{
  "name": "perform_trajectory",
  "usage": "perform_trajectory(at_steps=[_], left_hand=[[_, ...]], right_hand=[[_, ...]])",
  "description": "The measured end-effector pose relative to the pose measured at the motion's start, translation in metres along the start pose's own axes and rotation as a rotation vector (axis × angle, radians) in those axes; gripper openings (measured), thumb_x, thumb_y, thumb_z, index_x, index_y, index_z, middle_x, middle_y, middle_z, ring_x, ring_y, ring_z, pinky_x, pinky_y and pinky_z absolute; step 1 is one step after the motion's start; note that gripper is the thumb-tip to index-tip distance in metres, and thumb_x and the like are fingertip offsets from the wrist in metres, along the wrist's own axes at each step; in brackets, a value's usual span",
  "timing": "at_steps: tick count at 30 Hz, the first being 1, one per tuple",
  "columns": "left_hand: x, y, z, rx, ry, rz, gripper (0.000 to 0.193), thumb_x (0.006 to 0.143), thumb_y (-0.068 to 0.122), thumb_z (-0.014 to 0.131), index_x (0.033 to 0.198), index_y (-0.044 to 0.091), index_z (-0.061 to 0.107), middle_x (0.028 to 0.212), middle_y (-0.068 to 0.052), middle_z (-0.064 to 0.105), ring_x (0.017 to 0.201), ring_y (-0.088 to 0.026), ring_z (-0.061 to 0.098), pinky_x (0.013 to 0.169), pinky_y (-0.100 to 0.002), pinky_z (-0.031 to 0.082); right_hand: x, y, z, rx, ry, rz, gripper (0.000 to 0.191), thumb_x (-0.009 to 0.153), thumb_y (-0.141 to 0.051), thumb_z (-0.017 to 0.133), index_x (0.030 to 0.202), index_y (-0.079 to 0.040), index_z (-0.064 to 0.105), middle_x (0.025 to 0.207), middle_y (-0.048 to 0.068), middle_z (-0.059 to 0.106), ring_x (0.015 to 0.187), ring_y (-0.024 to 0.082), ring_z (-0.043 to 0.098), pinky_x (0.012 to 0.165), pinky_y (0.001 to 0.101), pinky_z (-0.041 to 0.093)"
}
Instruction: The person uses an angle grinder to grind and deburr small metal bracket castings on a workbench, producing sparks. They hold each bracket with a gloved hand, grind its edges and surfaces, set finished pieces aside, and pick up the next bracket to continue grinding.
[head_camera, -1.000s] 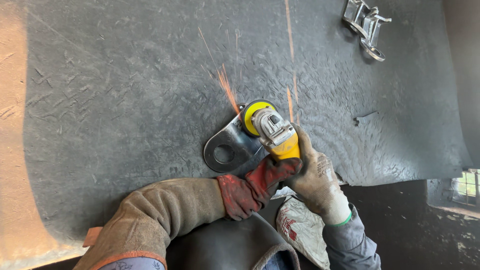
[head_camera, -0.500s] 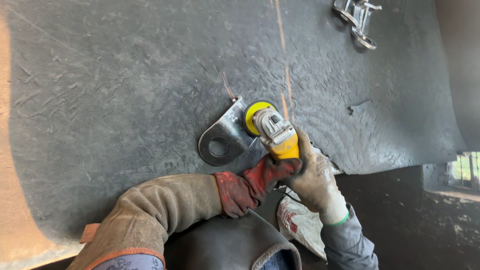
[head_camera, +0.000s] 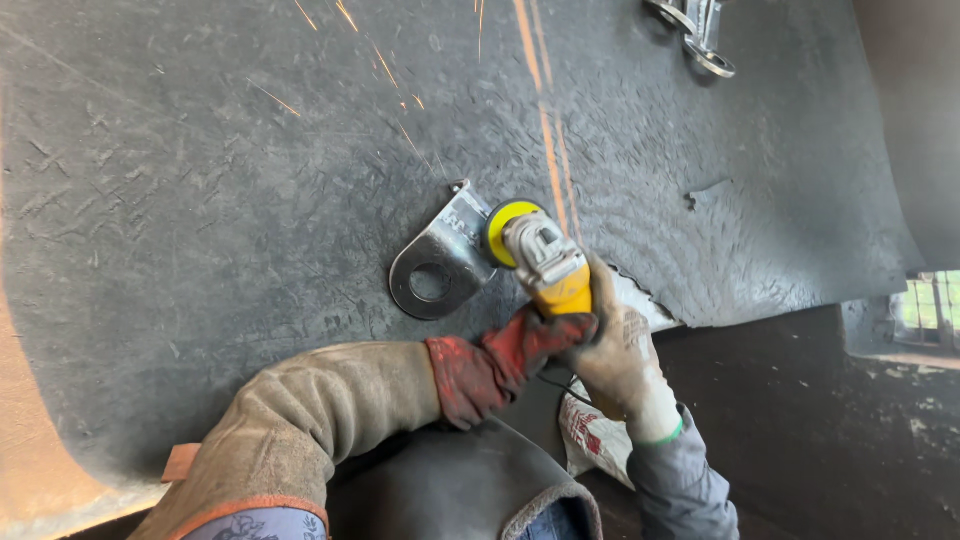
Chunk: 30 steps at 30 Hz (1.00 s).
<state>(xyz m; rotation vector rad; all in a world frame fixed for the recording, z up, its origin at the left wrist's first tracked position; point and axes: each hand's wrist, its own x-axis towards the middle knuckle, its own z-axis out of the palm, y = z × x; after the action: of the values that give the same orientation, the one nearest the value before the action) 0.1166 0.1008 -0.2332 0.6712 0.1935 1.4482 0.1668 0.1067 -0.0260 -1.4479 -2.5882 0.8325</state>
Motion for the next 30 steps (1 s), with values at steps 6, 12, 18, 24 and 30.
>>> perform_trajectory(at_steps=[6, 12, 18, 24, 30], left_hand=[[0.013, 0.017, 0.034, 0.051, -0.015, -0.097, 0.046, 0.088, 0.014, 0.075, 0.13, 0.006, 0.061, 0.122, -0.004, 0.069, 0.117, -0.01, 0.064, 0.1, -0.032, 0.052], [-0.038, 0.114, 0.088, 0.92, -0.127, -0.458, 0.1, 0.069, 0.058, 0.085, 0.144, 0.003, 0.05, 0.134, -0.014, 0.065, 0.126, -0.024, 0.062, 0.104, -0.034, 0.047], [-0.054, 0.233, 0.074, 0.88, 0.459, -0.223, 0.087, 0.069, 0.052, 0.078, 0.142, 0.011, 0.058, 0.122, -0.013, 0.075, 0.114, -0.026, 0.071, 0.098, -0.035, 0.055], [-0.044, 0.252, 0.033, 0.804, 0.849, -0.034, 0.087, 0.069, 0.052, 0.079, 0.143, 0.011, 0.058, 0.123, -0.013, 0.075, 0.114, -0.026, 0.071, 0.098, -0.035, 0.055], [-0.072, 0.22, 0.039, 0.789, 0.837, -0.142, 0.088, 0.069, 0.052, 0.079, 0.143, 0.011, 0.057, 0.123, -0.013, 0.075, 0.114, -0.026, 0.071, 0.098, -0.035, 0.055]], right_hand=[[-0.024, 0.052, 0.028, 0.635, 0.144, 0.083, 0.09, 0.073, -0.008, 0.077, 0.152, -0.008, 0.035, 0.121, 0.012, 0.067, 0.103, 0.021, 0.067, 0.083, 0.0368, 0.057], [-0.103, 0.099, 0.052, 1.186, 0.345, 0.216, 0.076, 0.081, -0.009, 0.065, 0.153, -0.005, 0.04, 0.116, 0.01, 0.063, 0.096, 0.019, 0.067, 0.08, 0.0338, 0.058], [-0.157, 0.156, 0.071, 1.52, 0.521, 0.236, 0.057, 0.088, -0.018, 0.067, 0.138, 0.0, 0.048, 0.103, 0.014, 0.065, 0.088, 0.027, 0.067, 0.075, 0.0414, 0.059], [-0.183, 0.171, 0.089, 1.68, 0.603, 0.413, 0.047, 0.089, -0.022, 0.059, 0.129, 0.001, 0.054, 0.107, 0.014, 0.066, 0.094, 0.027, 0.068, 0.084, 0.0427, 0.059], [-0.179, 0.146, 0.082, 1.691, 0.553, 0.3, 0.056, 0.087, -0.013, 0.06, 0.142, -0.006, 0.049, 0.105, 0.014, 0.063, 0.09, 0.027, 0.065, 0.079, 0.0428, 0.057]])
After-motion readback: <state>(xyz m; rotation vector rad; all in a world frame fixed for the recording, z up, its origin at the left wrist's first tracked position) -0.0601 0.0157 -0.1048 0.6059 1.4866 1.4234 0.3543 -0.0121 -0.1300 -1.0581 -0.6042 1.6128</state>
